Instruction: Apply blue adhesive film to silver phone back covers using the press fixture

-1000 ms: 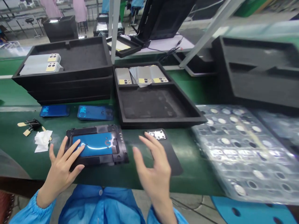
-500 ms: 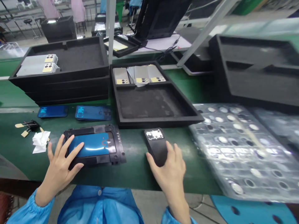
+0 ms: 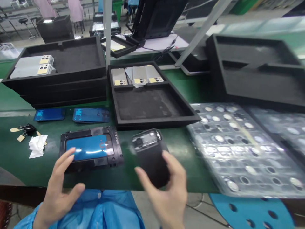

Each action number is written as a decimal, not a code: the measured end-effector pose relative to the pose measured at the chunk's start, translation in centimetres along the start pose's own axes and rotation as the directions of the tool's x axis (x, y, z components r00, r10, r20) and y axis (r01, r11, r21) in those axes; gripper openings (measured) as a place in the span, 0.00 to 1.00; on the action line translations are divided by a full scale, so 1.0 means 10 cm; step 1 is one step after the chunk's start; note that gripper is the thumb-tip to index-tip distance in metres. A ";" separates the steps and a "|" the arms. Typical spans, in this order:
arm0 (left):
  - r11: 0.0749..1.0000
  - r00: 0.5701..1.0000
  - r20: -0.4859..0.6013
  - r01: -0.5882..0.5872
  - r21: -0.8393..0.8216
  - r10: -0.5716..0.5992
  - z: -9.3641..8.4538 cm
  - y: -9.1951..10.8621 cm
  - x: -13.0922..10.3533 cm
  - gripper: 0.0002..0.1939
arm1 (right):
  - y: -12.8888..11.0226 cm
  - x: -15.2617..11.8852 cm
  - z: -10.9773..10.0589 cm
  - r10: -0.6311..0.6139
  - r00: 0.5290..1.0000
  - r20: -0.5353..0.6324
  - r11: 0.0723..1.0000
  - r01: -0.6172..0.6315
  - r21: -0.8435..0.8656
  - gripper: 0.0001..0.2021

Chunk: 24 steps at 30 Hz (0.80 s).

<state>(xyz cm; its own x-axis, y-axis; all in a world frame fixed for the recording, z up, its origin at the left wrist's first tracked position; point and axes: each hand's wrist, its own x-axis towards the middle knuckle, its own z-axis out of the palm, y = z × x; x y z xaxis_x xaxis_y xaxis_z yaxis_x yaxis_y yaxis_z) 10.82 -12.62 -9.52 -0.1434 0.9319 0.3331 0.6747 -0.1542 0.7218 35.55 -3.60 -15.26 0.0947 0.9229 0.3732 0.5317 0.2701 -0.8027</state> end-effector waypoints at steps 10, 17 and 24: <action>0.676 0.807 -0.178 0.327 -0.661 -0.564 0.16 0.36 0.10 0.54 | -0.73 -0.33 0.24 -0.152 0.921 0.359 0.759 -0.123 0.639 0.26; 0.675 0.890 -0.255 0.076 -0.734 -0.377 0.08 0.33 -0.03 0.45 | -0.64 -0.19 0.16 -0.364 0.370 0.855 0.327 -0.809 0.489 0.28; 0.634 0.979 -0.168 -0.056 -0.772 -0.118 0.09 0.18 0.11 0.48 | -0.55 -0.27 0.23 -0.355 0.262 0.897 0.070 -0.950 0.305 0.29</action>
<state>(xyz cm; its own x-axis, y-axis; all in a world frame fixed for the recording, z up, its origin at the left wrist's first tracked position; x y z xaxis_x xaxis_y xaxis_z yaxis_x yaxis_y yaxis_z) 12.56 -11.55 -8.42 -0.3414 0.8753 0.3423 -0.1233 -0.4028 0.9070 30.42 -6.89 -12.96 -0.9192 0.3922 -0.0340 -0.3096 -0.7736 -0.5528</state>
